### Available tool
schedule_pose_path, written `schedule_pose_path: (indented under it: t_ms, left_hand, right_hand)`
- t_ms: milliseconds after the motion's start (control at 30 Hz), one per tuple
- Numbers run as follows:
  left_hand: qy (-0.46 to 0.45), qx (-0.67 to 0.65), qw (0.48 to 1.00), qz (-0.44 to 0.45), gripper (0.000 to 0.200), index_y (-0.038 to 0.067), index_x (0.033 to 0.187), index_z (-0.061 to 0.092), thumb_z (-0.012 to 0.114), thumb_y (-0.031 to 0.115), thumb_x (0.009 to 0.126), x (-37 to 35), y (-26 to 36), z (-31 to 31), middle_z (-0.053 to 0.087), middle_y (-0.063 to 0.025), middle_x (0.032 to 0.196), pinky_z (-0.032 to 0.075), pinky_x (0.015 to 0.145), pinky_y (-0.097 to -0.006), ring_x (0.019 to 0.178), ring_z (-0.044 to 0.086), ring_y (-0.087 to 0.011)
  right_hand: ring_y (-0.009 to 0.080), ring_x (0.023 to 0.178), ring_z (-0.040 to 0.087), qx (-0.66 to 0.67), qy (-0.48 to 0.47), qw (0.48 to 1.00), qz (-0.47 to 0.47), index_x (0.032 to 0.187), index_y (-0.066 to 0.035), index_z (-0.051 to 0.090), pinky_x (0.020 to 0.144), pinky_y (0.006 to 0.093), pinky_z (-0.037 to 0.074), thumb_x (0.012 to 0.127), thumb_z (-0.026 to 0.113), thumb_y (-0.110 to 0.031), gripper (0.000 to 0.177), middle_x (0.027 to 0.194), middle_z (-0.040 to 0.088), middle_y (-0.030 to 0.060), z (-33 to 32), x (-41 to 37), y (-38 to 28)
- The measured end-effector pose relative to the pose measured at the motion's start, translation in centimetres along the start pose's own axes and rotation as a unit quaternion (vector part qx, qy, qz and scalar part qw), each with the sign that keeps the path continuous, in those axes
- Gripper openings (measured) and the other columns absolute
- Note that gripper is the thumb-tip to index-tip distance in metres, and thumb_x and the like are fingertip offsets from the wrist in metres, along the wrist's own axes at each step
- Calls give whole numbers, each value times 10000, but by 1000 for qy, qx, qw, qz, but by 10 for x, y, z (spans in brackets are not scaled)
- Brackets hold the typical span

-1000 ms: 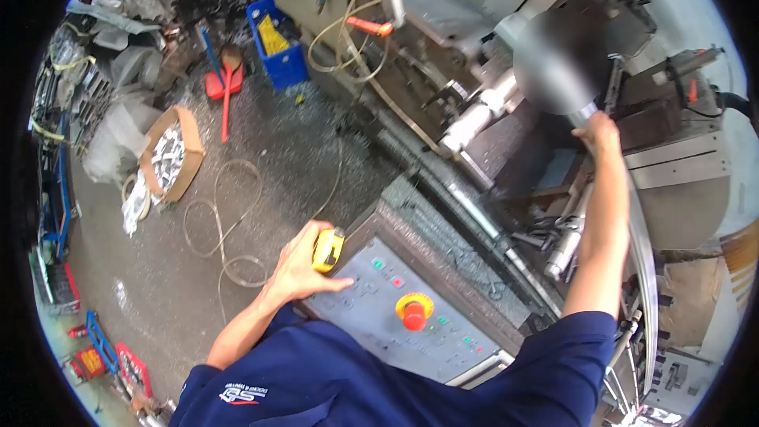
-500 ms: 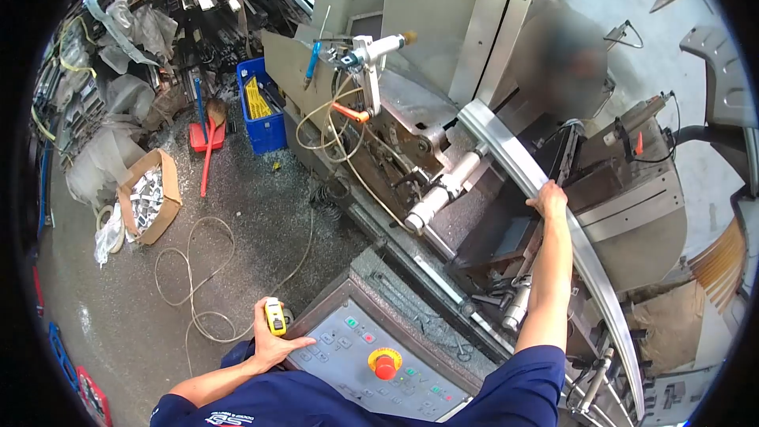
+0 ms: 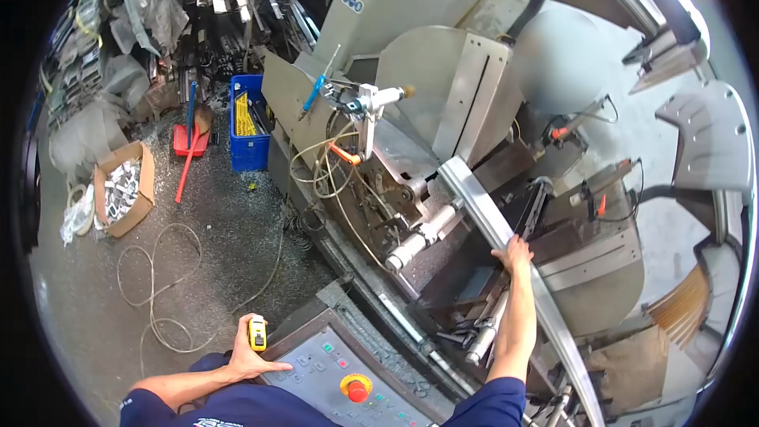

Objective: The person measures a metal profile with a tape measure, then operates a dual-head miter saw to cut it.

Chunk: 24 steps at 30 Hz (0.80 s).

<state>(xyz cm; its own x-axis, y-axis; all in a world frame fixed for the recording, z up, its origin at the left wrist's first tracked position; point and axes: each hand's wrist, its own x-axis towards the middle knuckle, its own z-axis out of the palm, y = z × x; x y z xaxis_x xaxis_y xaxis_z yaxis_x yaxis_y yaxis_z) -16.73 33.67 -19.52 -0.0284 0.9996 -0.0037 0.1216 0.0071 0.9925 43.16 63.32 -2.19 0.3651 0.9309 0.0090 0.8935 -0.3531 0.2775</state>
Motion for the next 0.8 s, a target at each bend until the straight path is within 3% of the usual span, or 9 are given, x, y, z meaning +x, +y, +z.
schedule_pose_path:
  t_ms: [100, 233, 400, 500, 633, 667, 700, 733, 800]
  left_hand:
    - [-8, 22, 1000, 2, 1149, 47, 1292, 339, 999, 435, 436, 2, 1, 0, 468, -106, 1129, 445, 917, -363, 1039, 501, -213]
    - [-29, 12, 999, -14, 1148, 48, 1287, 342, 998, 444, 432, 4, 4, -1, 468, -103, 1129, 446, 919, -363, 1043, 501, -214]
    - [-5, -16, 1000, -14, 1157, 46, 1284, 345, 1004, 439, 417, 0, -1, 2, 460, -87, 1124, 441, 924, -351, 1043, 490, -203]
    - [5, 62, 998, 15, 1174, 14, 1282, 348, 1004, 447, 410, 0, 9, -2, 461, -116, 1131, 437, 939, -352, 1058, 493, -228]
    - [7, 42, 999, 11, 1188, -5, 1290, 355, 991, 493, 419, -4, 17, -6, 457, -134, 1153, 444, 954, -368, 1079, 502, -257]
    - [14, 43, 999, 15, 1182, -10, 1299, 363, 975, 525, 441, -7, 15, -5, 459, -146, 1172, 448, 964, -379, 1096, 507, -267]
    - [16, 48, 998, 30, 1181, -14, 1317, 367, 962, 542, 462, -5, 8, -3, 458, -168, 1205, 444, 986, -384, 1123, 507, -280]
    - [18, 28, 999, 20, 1178, -15, 1340, 360, 953, 542, 489, -8, 4, -2, 451, -183, 1237, 421, 1018, -385, 1169, 493, -295]
    - [0, 22, 1000, 9, 1198, -1, 1385, 312, 965, 476, 501, -7, -11, 0, 439, -184, 1293, 382, 1060, -375, 1226, 467, -299]
  right_hand:
    - [374, 1220, 531, 3, -4, 1000, -11, 1404, -5, 420, 962, 588, 441, 671, 837, -489, 972, 1325, 553, 206, -3, -4, -6]
    - [350, 1322, 451, 31, 36, 999, -4, 1476, -51, 347, 1028, 642, 360, 715, 786, -545, 1008, 1444, 467, 171, 2, -9, -18]
    - [307, 1357, 428, -26, -25, 999, 39, 1530, -79, 234, 1049, 716, 292, 751, 724, -618, 1066, 1493, 420, 116, -8, 5, -35]
    - [296, 1374, 407, -52, -56, 995, 65, 1539, -79, 208, 1052, 715, 290, 754, 714, -630, 1084, 1484, 432, 110, -9, 11, -41]
    - [289, 1389, 400, -33, 42, 999, 4, 1480, -77, 359, 1088, 608, 328, 747, 735, -607, 979, 1514, 414, 114, 38, 33, -8]
    - [308, 1375, 424, -14, 20, 999, 41, 1486, -100, 367, 1058, 656, 327, 705, 701, -704, 1042, 1536, 394, 72, 34, 27, -10]
    - [366, 1337, 456, -3, 10, 999, 50, 1478, -107, 379, 1049, 628, 364, 690, 716, -703, 1044, 1498, 436, 106, 32, 27, -12]
    - [332, 1218, 573, 18, 69, 995, 68, 1409, -95, 470, 1013, 519, 460, 661, 815, -552, 942, 1359, 565, 169, 32, 22, -13]
    - [340, 1193, 587, 29, 143, 989, 23, 1387, -65, 491, 988, 435, 494, 585, 895, -456, 979, 1312, 592, 172, 71, 58, 11]
